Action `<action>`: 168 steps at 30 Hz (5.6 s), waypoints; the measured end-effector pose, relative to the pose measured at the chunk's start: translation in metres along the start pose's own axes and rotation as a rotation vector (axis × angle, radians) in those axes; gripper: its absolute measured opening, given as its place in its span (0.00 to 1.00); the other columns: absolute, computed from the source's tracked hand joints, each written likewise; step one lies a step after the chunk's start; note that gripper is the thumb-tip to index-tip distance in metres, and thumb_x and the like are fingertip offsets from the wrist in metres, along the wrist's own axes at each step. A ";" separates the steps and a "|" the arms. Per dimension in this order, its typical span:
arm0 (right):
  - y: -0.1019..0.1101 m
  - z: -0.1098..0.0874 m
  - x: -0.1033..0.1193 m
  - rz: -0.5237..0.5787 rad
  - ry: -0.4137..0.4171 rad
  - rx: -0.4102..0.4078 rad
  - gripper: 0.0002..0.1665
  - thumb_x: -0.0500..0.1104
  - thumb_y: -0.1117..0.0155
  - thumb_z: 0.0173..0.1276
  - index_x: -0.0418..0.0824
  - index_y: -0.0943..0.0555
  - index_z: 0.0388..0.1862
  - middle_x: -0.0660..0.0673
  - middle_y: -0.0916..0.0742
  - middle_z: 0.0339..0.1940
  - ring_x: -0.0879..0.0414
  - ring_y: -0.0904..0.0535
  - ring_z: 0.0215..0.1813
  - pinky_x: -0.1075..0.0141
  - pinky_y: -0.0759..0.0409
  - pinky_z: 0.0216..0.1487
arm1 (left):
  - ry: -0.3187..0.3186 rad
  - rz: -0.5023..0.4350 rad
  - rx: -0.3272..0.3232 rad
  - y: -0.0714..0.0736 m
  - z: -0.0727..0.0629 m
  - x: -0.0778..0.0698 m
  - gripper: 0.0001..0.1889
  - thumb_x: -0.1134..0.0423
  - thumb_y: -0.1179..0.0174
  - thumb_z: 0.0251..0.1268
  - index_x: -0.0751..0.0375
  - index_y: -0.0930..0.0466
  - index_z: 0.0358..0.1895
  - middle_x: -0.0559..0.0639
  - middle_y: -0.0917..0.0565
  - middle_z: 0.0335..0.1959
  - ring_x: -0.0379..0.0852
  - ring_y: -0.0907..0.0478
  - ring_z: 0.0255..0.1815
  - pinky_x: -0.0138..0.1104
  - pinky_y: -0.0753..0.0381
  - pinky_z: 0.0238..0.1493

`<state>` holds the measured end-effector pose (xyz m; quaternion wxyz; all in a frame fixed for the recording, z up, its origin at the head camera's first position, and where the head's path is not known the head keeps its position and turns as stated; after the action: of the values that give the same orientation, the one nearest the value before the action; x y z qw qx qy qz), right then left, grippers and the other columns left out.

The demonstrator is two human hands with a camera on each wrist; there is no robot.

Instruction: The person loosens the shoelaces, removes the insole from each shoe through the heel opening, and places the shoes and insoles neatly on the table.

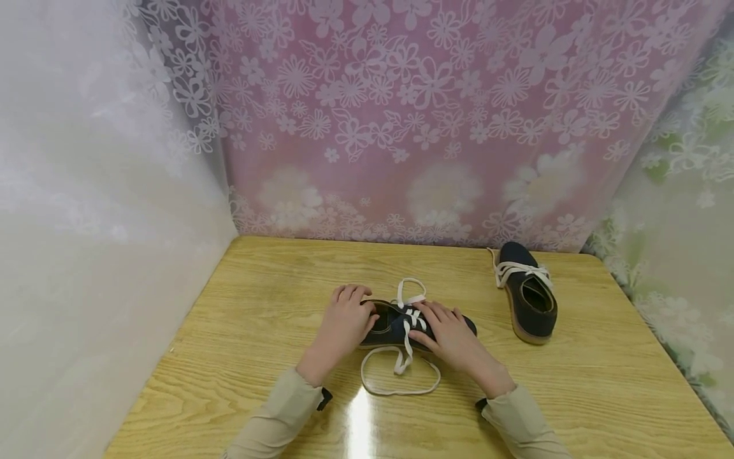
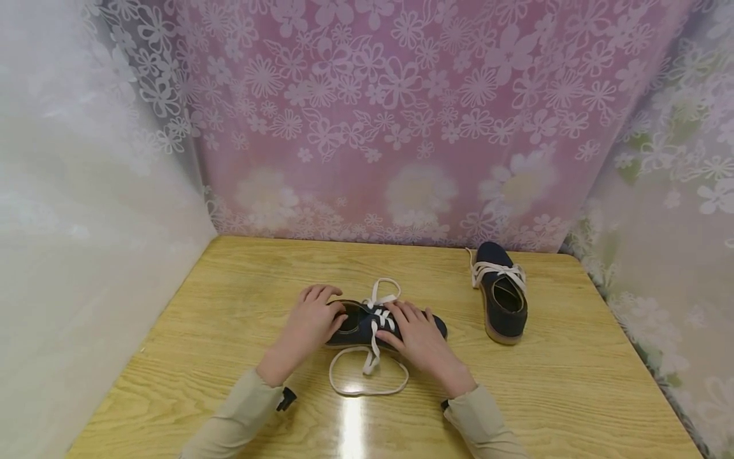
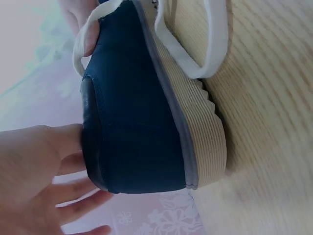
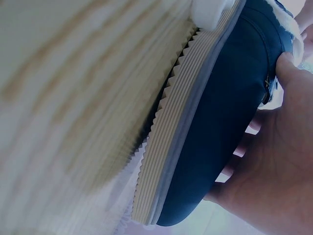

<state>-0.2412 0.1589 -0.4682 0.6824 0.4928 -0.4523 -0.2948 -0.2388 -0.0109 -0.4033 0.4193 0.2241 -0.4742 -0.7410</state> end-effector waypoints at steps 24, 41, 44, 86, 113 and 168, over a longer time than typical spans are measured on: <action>0.001 0.000 0.002 -0.010 0.011 -0.004 0.41 0.64 0.44 0.75 0.42 0.34 0.78 0.35 0.27 0.74 0.36 0.35 0.75 0.32 0.40 0.71 | 0.206 0.189 0.312 -0.023 0.004 -0.009 0.22 0.55 0.34 0.70 0.56 0.19 0.14 0.62 0.19 0.58 0.59 0.36 0.74 0.63 0.41 0.72; 0.000 0.001 0.000 -0.011 -0.001 -0.008 0.41 0.64 0.43 0.75 0.42 0.33 0.77 0.36 0.27 0.73 0.37 0.34 0.75 0.32 0.40 0.70 | 0.222 0.026 0.037 -0.012 0.006 -0.001 0.19 0.43 0.34 0.67 0.57 0.12 0.41 0.53 0.16 0.49 0.56 0.27 0.67 0.58 0.32 0.69; 0.001 0.000 0.001 -0.009 0.001 -0.003 0.41 0.63 0.43 0.76 0.42 0.33 0.77 0.36 0.27 0.73 0.37 0.34 0.75 0.31 0.40 0.70 | 0.190 -0.026 0.019 -0.014 0.007 0.001 0.14 0.47 0.33 0.68 0.53 0.12 0.36 0.52 0.17 0.50 0.57 0.28 0.68 0.59 0.33 0.69; 0.000 -0.001 -0.001 0.000 -0.007 0.004 0.41 0.66 0.46 0.76 0.45 0.35 0.79 0.36 0.28 0.75 0.36 0.35 0.76 0.32 0.42 0.72 | -0.276 -0.179 -0.019 -0.002 -0.020 0.012 0.22 0.43 0.36 0.66 0.49 0.13 0.57 0.51 0.17 0.59 0.51 0.23 0.57 0.44 0.28 0.66; 0.000 -0.003 0.001 -0.016 0.028 0.021 0.47 0.68 0.44 0.73 0.43 0.38 0.80 0.36 0.30 0.76 0.37 0.37 0.77 0.32 0.43 0.72 | -0.249 -0.062 0.105 0.017 -0.004 0.009 0.24 0.35 0.39 0.65 0.44 0.13 0.55 0.46 0.17 0.58 0.49 0.23 0.62 0.48 0.30 0.70; 0.002 -0.001 0.012 0.004 0.024 -0.001 0.44 0.65 0.39 0.71 0.43 0.33 0.77 0.34 0.25 0.71 0.33 0.28 0.69 0.28 0.36 0.65 | -0.307 -0.100 -0.098 0.052 -0.026 0.034 0.22 0.45 0.25 0.53 0.55 0.09 0.47 0.50 0.12 0.51 0.47 0.15 0.49 0.42 0.19 0.54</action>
<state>-0.2356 0.1492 -0.4624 0.6887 0.4949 -0.4449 -0.2878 -0.2170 -0.0630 -0.3664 0.3149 0.1109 -0.4841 -0.8088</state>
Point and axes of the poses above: each hand's wrist, its own z-axis towards the middle knuckle, its own y-axis out of the back of the hand, x = y × z, the point moved 9 cm from there along z, towards the middle knuckle
